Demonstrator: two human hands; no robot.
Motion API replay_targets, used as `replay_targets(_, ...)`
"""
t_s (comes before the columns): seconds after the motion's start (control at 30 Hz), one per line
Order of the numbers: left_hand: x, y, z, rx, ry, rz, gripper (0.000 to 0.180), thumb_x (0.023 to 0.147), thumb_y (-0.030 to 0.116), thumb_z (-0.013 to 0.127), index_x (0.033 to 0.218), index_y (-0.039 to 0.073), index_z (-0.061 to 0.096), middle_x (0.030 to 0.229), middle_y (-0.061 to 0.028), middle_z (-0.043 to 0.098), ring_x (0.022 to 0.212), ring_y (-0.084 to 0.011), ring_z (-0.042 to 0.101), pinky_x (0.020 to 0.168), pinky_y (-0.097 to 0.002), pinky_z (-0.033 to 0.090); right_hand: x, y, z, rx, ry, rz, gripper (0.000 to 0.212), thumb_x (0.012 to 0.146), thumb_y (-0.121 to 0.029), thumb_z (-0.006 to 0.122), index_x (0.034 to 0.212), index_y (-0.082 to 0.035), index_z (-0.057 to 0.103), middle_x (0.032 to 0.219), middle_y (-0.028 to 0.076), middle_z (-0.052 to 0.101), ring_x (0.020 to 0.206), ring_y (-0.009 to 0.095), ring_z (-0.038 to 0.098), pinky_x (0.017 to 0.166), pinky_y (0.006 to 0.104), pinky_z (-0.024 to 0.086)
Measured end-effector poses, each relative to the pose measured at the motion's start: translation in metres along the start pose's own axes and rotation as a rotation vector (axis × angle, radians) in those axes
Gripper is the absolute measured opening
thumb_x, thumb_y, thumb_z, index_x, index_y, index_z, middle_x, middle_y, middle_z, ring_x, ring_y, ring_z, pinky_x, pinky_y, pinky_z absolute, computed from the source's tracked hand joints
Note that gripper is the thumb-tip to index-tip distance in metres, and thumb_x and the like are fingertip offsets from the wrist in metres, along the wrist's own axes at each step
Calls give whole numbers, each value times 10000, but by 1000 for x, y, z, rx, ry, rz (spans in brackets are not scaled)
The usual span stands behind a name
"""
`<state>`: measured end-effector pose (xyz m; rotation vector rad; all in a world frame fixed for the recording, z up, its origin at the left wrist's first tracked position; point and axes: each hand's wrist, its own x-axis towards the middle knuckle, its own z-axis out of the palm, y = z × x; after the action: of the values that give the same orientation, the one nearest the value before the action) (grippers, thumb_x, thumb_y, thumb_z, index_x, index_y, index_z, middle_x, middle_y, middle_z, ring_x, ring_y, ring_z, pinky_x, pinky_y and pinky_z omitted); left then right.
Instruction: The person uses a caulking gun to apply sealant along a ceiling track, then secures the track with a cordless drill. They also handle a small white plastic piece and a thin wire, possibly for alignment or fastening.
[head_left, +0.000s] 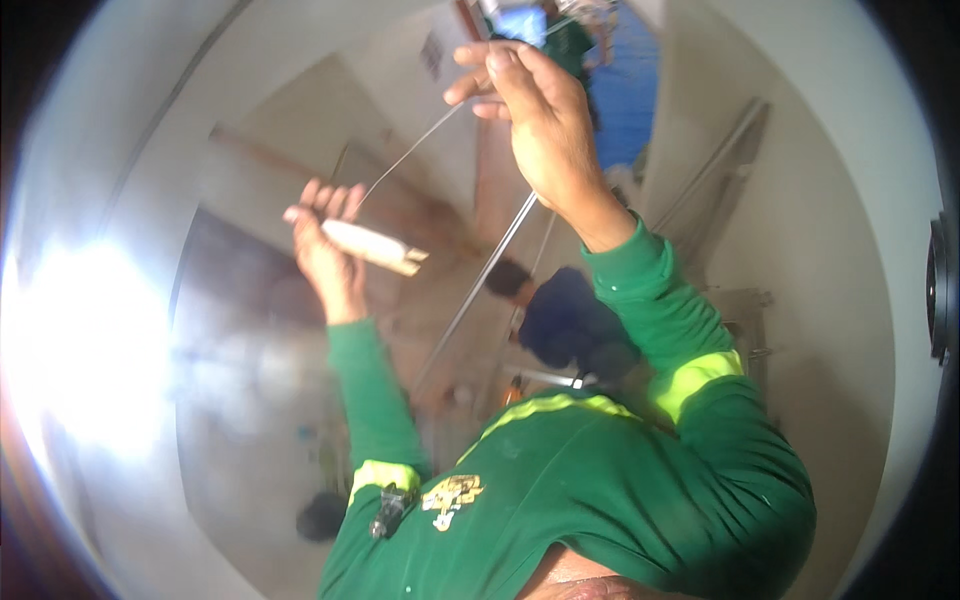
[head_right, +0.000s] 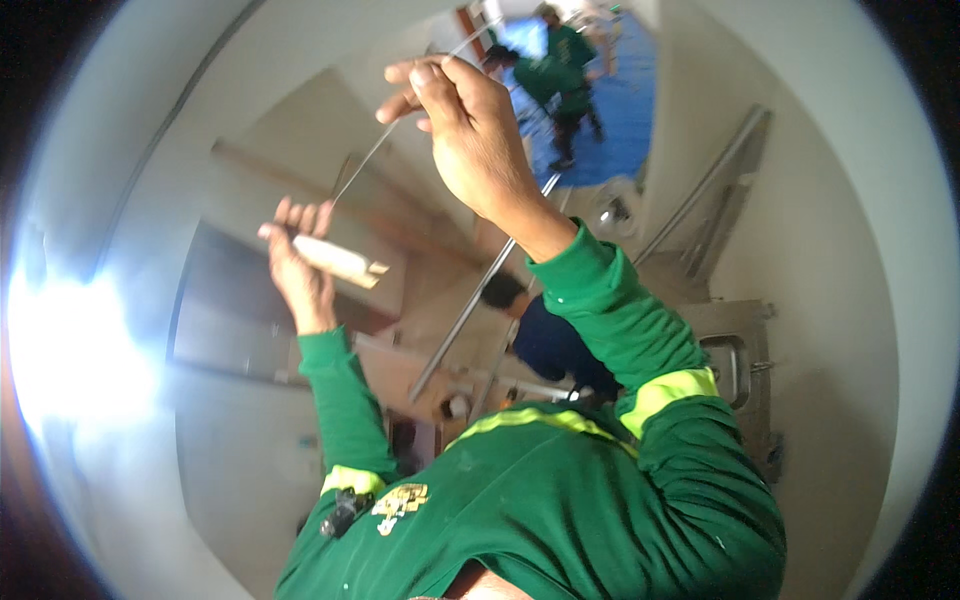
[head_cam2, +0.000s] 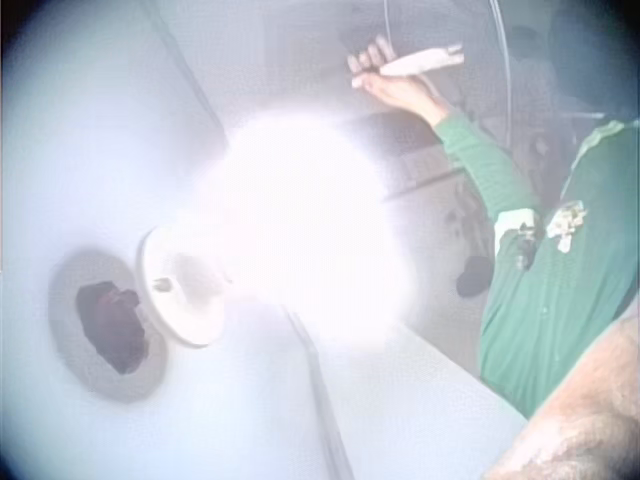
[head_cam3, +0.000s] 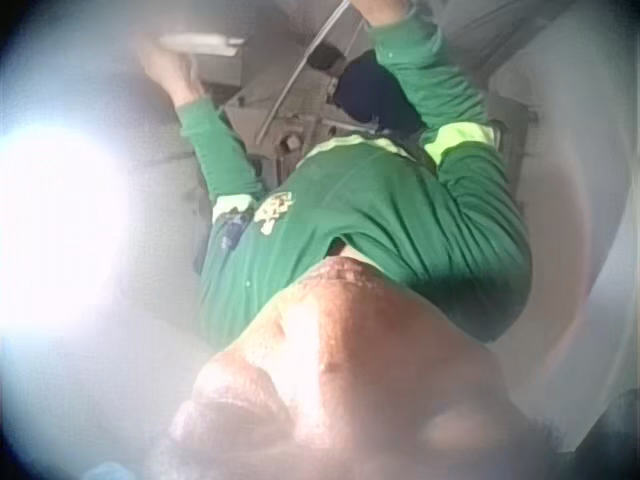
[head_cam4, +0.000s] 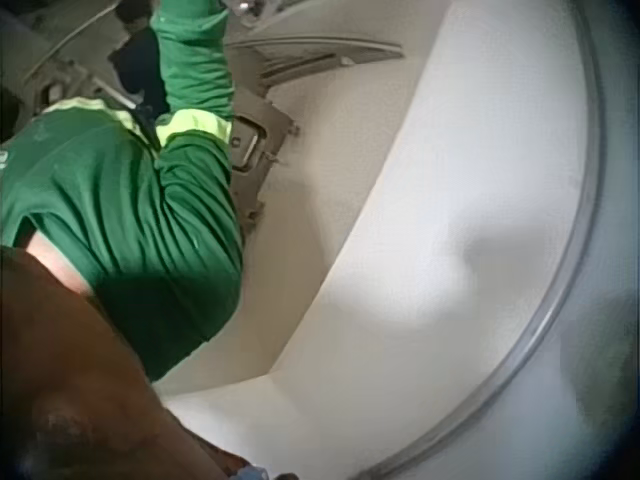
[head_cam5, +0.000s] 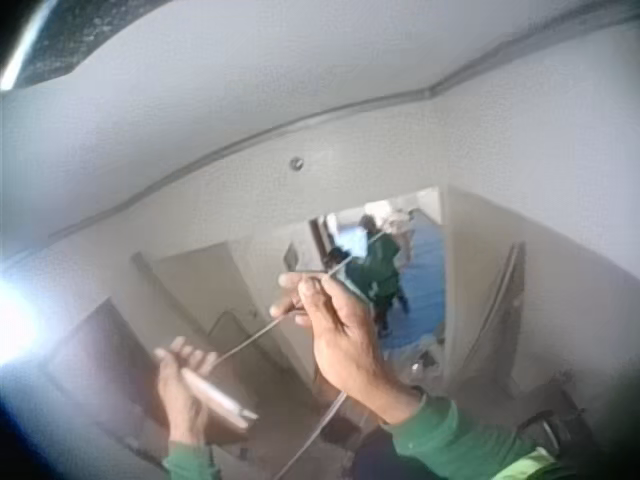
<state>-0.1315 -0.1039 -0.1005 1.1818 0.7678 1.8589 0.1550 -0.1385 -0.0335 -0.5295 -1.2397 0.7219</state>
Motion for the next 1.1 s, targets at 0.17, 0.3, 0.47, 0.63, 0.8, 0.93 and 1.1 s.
replay_targets(0.17, -16, 20, 20, -74, -173, -217, 825, 1063, 640, 362, 1499, -56, 433, 1416, -245, 569, 1364, -400, 541, 1119, -628, 503, -50, 80, 55, 66, -207, 282, 425, 1139, -421, 468, 1253, -71, 679, 1111, 36, 742, 1065, 143, 691, 896, 316, 533)
replay_targets(0.3, -40, 10, 18, 71, -164, -372, 873, 1021, 698, 408, 1551, 5, 410, 1386, -216, 642, 1318, -356, 604, 1091, -520, 534, -84, 88, 77, 294, -132, 758, 415, 1142, -381, 473, 1192, -17, 666, 1080, 58, 703, 1038, 158, 684, 891, 310, 542)
replay_targets(0.47, -59, -19, 15, 52, -134, -465, 846, 1031, 651, 467, 1483, -65, 453, 1016, -118, 747, 1185, -304, 676, 997, -445, 593, -114, 113, 78, 244, -210, 554, 468, 1134, -412, 458, 1360, -18, 573, 1198, 80, 630, 1049, 141, 624, 805, 314, 548)
replay_targets(0.63, -61, -38, -12, 142, -169, -406, 642, 1027, 504, 652, 1388, -25, 602, 1041, -98, 747, 860, -160, 717, 628, -269, 592, -112, 98, 77, 149, -511, 799, 564, 1123, -295, 536, 1569, 11, 376, 1042, 113, 645, 833, 171, 640, 775, 343, 534)
replay_targets(0.8, -31, 18, -12, 466, -304, -356, 459, 818, 237, 904, 1217, 57, 764, 1035, -45, 732, 981, -154, 665, 896, -319, 556, -106, 123, 94, 235, -608, 681, 489, 1098, -267, 588, 1490, -9, 450, 1022, 107, 642, 837, 168, 659, 764, 344, 545)
replay_targets(0.93, 2, 45, -4, 1145, -549, 232, 162, 885, 126, 817, 1037, 71, 815, 899, -44, 722, 1024, -234, 627, 918, -384, 513, -97, 152, 103, 290, -693, 718, 496, 1059, -234, 663, 1455, -7, 468, 1138, 100, 651, 1047, 174, 652, 895, 356, 543)
replay_targets(1.1, 10, 54, 22, 1270, -497, 281, 158, 934, 166, 777, 998, 32, 723, 928, -72, 680, 958, -253, 609, 847, -390, 496, -108, 173, 118, 243, -477, 515, 532, 970, -89, 748, 1422, -37, 473, 1243, 116, 618, 1092, 185, 623, 927, 359, 527)
